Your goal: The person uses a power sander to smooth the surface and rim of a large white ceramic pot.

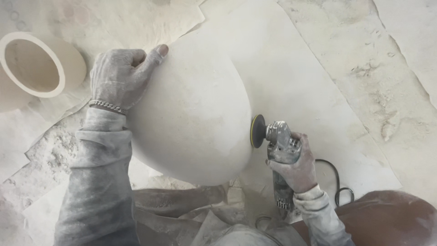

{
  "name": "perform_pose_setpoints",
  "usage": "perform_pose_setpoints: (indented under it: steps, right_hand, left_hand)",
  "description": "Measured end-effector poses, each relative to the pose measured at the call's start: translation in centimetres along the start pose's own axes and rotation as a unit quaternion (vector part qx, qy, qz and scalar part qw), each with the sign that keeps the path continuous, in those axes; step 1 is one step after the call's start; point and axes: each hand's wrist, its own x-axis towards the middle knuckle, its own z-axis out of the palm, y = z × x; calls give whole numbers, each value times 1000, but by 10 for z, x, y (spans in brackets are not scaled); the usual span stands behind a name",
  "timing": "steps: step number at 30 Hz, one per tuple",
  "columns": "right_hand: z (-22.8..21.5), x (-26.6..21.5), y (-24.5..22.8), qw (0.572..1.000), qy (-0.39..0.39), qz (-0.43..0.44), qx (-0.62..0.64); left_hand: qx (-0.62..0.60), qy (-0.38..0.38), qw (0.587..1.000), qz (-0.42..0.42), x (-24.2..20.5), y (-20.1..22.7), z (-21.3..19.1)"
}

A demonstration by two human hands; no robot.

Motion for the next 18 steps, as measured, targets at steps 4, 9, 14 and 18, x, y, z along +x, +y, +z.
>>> perform_pose_setpoints:
  steps: [4,9,14,18]
  right_hand:
    - [11,-54,-47,980,50,-160,-108]
    - [36,-105,-30,953,72,-263,-131]
    - [6,-49,-62,989,72,-128,-25]
    - [0,5,15,998,-17,-3,-60]
  left_hand:
    - [-20,-9,1000,6,-2,5,5]
    - [2,-21,1000,-16,4,16,4]
    - [-11,-17,1000,-11,-5,7,1]
    - [-31,-16,999,3,-10,-5,3]
